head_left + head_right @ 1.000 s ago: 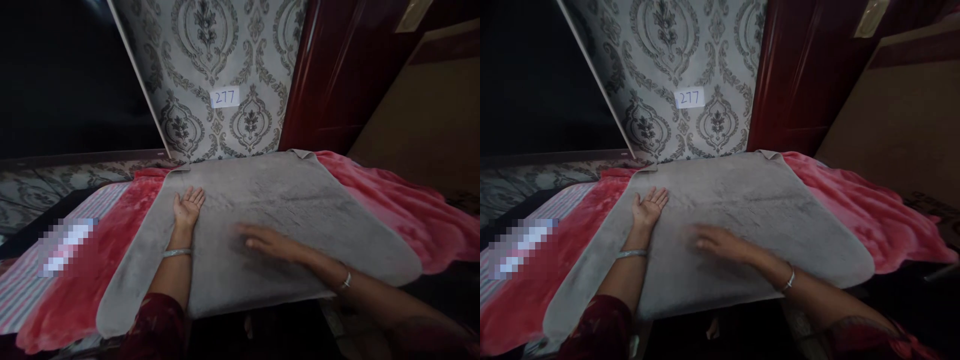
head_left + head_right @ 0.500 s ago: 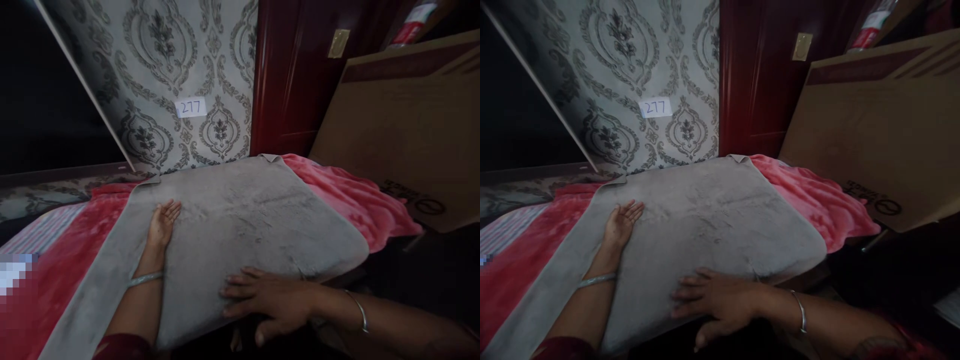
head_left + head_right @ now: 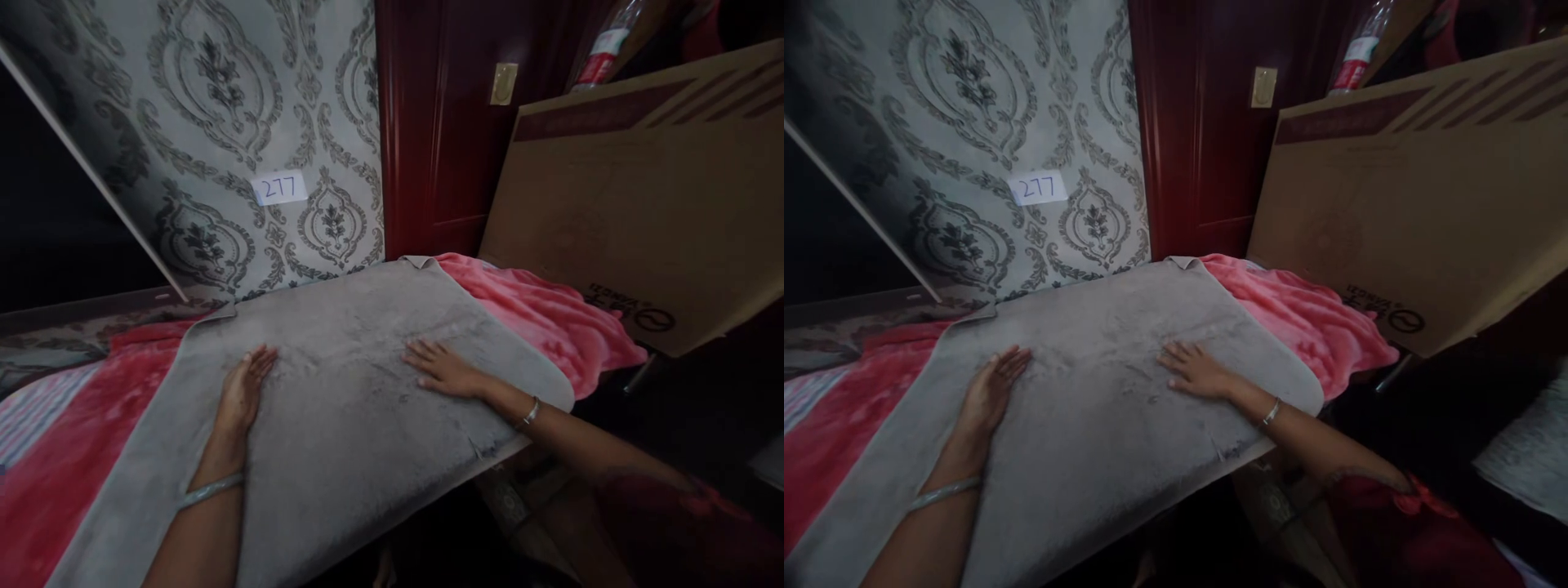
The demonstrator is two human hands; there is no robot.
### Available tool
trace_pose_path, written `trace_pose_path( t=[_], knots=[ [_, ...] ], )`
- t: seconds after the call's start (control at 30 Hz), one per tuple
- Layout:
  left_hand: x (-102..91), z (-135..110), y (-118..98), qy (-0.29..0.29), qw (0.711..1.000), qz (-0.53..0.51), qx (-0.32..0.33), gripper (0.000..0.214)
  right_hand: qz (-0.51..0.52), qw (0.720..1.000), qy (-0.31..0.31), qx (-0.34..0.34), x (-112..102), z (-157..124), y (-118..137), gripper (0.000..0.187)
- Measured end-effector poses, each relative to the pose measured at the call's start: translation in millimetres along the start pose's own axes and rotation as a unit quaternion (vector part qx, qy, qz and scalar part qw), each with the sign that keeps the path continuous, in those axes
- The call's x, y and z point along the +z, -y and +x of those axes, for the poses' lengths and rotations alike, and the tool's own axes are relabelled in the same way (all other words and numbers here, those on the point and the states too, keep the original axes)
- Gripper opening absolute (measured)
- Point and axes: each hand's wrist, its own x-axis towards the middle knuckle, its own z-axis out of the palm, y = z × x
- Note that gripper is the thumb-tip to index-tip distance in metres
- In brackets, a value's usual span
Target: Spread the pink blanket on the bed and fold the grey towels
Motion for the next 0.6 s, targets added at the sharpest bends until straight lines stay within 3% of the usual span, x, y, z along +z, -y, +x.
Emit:
trace_pose_path(
  t=[0.17, 0.27, 0.33, 0.43, 0.53, 0.6],
  knots=[
    [-0.1, 1.1, 2.1, 0.006, 0.999, 0.03, 0.013, 0.052, 0.127, 0.969, 0.065, -0.201, 10.6, -52.7, 82.0, 0.067],
    [0.8, 0.8, 2.8, 0.004, 0.999, 0.047, 0.021, 0.054, 0.208, 0.95, 0.052, -0.225, 4.7, -60.6, 86.7, 0.064],
    [2.3, -0.3, 2.1, 0.001, 0.998, 0.052, 0.024, 0.055, 0.205, 0.965, -0.025, -0.164, -3.5, -49.8, 60.6, 0.069],
    [5.6, -3.4, -0.3, -0.004, 0.998, 0.059, 0.019, 0.054, 0.105, 0.985, -0.136, 0.001, -16.8, -24.0, -3.1, 0.073],
    [7.4, -5.4, -1.4, -0.005, 0.998, 0.064, 0.015, 0.056, 0.008, 0.979, -0.119, 0.167, -20.6, -6.7, -57.1, 0.068],
    [6.4, -4.1, 0.2, -0.002, 0.998, 0.067, 0.018, 0.058, -0.03, 0.972, -0.096, 0.214, -14.6, -4.5, -73.5, 0.066]
  ],
)
